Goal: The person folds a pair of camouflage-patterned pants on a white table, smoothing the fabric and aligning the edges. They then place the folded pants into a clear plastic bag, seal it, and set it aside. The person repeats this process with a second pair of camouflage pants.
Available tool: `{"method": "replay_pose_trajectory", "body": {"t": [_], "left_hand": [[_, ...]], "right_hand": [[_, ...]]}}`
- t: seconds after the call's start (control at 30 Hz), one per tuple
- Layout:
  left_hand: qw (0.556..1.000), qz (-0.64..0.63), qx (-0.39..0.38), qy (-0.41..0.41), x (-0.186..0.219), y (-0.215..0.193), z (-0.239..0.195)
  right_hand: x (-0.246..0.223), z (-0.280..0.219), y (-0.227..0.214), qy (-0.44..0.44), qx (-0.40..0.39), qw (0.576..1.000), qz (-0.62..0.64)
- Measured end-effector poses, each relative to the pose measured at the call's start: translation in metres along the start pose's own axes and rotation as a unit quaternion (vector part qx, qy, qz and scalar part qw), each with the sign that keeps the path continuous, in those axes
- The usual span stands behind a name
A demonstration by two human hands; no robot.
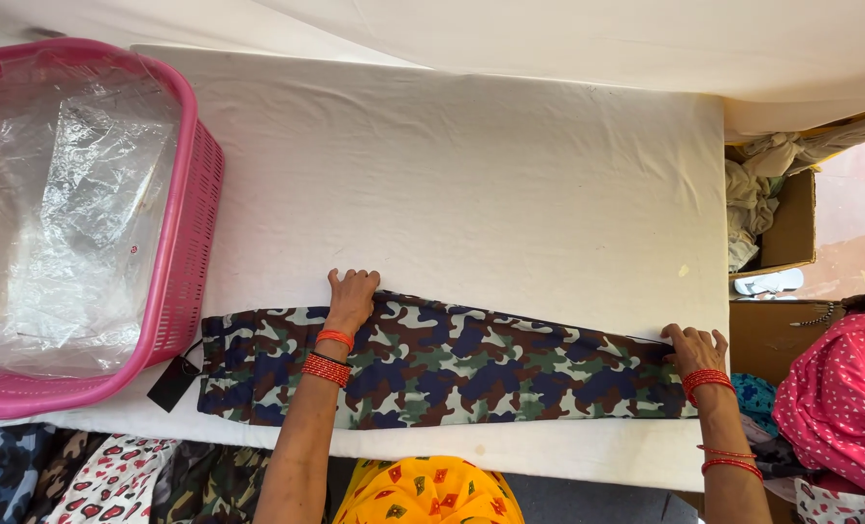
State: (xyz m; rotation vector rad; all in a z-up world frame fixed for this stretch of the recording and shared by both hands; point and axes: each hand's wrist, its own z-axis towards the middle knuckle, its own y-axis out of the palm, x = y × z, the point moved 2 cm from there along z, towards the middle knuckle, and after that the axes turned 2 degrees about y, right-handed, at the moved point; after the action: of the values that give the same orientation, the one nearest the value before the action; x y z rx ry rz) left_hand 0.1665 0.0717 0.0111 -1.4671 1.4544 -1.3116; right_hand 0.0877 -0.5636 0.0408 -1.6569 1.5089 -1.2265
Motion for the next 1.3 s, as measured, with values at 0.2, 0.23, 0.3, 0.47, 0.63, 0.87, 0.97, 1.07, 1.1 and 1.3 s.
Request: {"method": "replay_pose_trajectory", "body": {"t": [0.2,0.23,0.3,0.47,0.63,0.87,0.97,1.07,1.1,1.3], "left_hand": [[0.993,-0.046,0.097,0.040,-0.002,0.005,-0.020],[0.993,-0.047,0.097,0.040,-0.001,0.004,-0.023],[0.993,-0.051,0.092,0.053,0.002,0.004,-0.029],[0.994,-0.023,0.096,0.051,0.002,0.006,-0.027],[0.996,-0.053,0.067,0.035,-0.002,0.008,-0.028],[0.978,0.013,0.170,0.117,-0.001,0.006,-0.076],[0.975,0.077,0.154,0.141,0.001,0.020,-0.094],[0.973,0.113,0.149,0.137,0.007,0.029,-0.104],[0.972,0.119,0.156,0.126,0.009,0.028,-0.106],[0.989,-0.015,0.150,0.005,0.036,-0.004,-0.113]], "right_hand": [[0.004,-0.004,-0.001,0.015,0.006,1.000,0.001],[0.006,-0.003,0.003,0.015,0.007,1.000,0.000],[0.008,0.000,0.008,-0.013,0.049,0.998,0.027],[0.007,0.008,0.006,0.008,-0.023,1.000,-0.008],[0.014,0.008,0.015,0.044,-0.099,0.994,0.009],[0.004,-0.045,0.013,0.008,0.112,0.993,-0.021],[0.000,-0.058,0.020,0.020,0.165,0.985,-0.047],[-0.004,-0.066,0.023,0.029,0.184,0.980,-0.077],[-0.006,-0.067,0.023,0.035,0.185,0.977,-0.098],[-0.011,-0.070,0.046,0.084,0.201,0.973,-0.071]]}}
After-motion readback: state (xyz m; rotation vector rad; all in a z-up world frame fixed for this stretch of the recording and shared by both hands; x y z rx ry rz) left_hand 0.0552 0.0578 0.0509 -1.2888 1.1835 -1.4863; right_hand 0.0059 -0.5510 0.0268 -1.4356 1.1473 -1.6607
